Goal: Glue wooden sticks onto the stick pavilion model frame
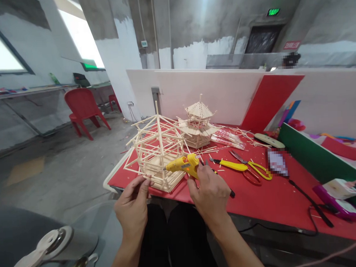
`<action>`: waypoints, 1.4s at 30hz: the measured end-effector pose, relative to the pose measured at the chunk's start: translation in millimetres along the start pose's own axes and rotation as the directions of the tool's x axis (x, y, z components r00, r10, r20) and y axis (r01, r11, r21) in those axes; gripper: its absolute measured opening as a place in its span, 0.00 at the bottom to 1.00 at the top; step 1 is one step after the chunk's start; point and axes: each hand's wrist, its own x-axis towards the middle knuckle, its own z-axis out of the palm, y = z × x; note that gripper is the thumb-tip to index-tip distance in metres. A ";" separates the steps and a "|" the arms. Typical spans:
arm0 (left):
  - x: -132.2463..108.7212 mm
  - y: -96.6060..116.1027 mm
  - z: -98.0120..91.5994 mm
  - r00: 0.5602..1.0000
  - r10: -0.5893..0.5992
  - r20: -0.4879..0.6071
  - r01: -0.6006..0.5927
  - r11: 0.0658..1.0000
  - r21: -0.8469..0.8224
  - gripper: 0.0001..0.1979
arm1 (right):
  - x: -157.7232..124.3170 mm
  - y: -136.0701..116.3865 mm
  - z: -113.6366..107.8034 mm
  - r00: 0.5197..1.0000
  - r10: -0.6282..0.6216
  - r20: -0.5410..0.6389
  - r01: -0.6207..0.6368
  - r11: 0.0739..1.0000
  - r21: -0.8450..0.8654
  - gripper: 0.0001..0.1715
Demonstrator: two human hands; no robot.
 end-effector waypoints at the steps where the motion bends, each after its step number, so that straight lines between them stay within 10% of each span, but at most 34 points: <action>1: 0.0 0.2 -0.2 1.000 0.000 -0.001 0.000 1.000 0.004 0.13 | 0.6 -0.3 0.5 1.000 0.000 0.004 0.000 1.000 0.002 0.15; 22: -2.7 -2.1 -2.4 0.999 0.047 -0.012 -0.046 0.998 0.047 0.11 | -7.7 6.0 -17.1 0.994 -0.063 -0.085 0.067 0.997 0.044 0.11; 31: -5.9 0.9 1.1 0.998 0.069 -0.008 -0.068 0.997 0.038 0.10 | -17.0 9.5 -13.5 0.995 0.073 0.073 -0.081 0.989 0.123 0.12; 34: -5.5 3.1 1.5 0.987 0.158 -0.003 -0.158 0.987 0.028 0.08 | -28.0 44.0 -12.1 0.916 0.303 0.264 -0.354 0.919 0.174 0.24; 39: 0.5 10.6 1.4 0.884 0.453 0.114 -0.459 0.888 0.030 0.08 | -74.5 162.5 -11.2 0.575 0.708 0.410 -0.727 0.672 -0.141 0.38; 42: 4.0 16.8 1.9 0.760 0.612 0.220 -0.633 0.774 0.034 0.12 | -95.7 203.2 -15.3 0.589 0.680 0.437 -0.706 0.696 -0.130 0.30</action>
